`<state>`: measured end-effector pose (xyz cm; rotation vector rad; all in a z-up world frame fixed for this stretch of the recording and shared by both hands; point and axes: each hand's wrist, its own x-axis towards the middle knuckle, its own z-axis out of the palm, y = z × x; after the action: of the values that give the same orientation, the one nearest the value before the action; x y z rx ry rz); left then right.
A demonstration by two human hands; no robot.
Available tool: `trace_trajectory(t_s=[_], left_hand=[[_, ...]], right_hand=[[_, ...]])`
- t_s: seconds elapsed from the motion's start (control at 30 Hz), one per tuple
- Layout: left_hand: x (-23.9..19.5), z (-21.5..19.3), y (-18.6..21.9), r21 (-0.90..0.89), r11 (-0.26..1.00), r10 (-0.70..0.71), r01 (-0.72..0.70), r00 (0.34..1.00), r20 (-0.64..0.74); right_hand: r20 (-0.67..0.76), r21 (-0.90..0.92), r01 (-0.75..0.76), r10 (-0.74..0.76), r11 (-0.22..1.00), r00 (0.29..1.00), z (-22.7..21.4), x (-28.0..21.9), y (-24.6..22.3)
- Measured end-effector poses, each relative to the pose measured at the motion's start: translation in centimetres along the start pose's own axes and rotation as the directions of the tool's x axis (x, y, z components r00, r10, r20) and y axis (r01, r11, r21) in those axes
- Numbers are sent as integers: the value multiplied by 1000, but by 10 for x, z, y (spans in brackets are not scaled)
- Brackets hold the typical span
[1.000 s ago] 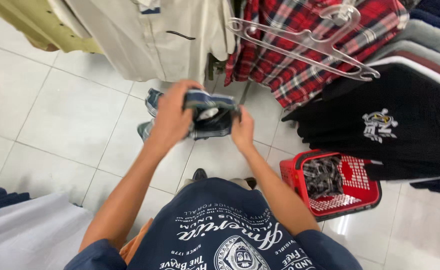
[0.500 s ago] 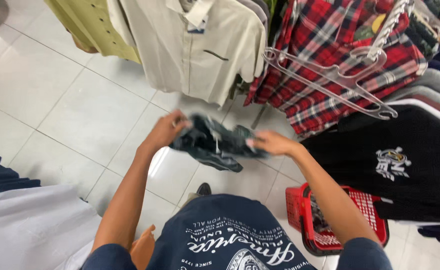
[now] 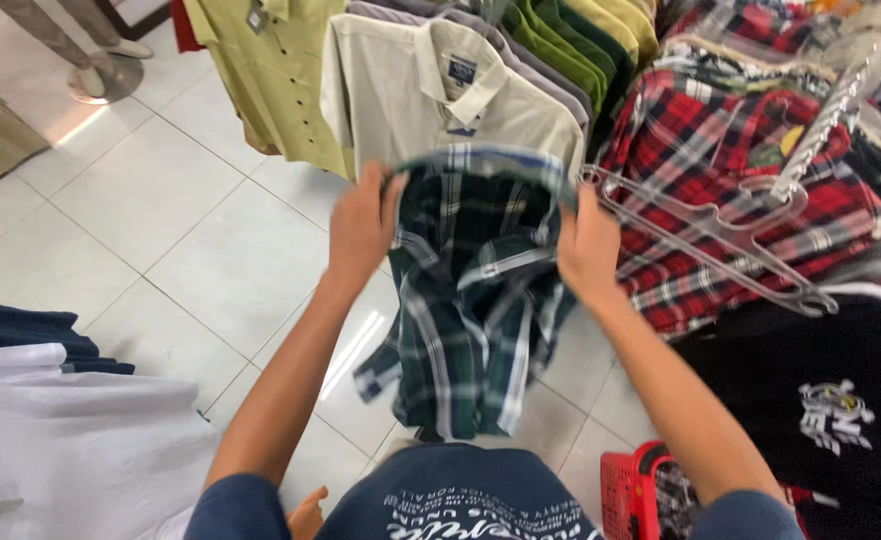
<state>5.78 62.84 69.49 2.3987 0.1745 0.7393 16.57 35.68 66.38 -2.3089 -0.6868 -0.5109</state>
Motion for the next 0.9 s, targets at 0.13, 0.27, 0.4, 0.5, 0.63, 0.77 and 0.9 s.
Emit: trace_trajectory(t_s=[0.13, 0.27, 0.4, 0.5, 0.63, 0.77, 0.9], left_hand=[[-43, 5, -46, 195, 980, -139, 30, 804, 578], [-64, 9, -74, 192, 978, -109, -84, 580, 808], [-43, -17, -61, 332, 941, -268, 64, 741, 616], [-40, -22, -58, 371, 925, -278, 87, 819, 502], [-48, -13, -71, 458, 888, -341, 39, 725, 599], [-40, -7, -70, 378, 926, -350, -7, 364, 863], [4, -8, -52, 474, 880, -395, 39, 613, 684]], right_hand=[[593, -63, 181, -109, 982, 797, 28, -48, 43], [932, -1, 76, -27, 997, 362, 28, -55, 49], [719, -80, -39, 85, 996, 690, 23, -27, 24], [737, -140, -97, 169, 985, 654, 42, -29, 27], [899, -72, -149, 129, 986, 419, 41, -31, 23], [985, -149, -96, 156, 984, 70, 49, -11, 41], [905, -224, 11, 204, 974, 375, 8, 44, -24]])
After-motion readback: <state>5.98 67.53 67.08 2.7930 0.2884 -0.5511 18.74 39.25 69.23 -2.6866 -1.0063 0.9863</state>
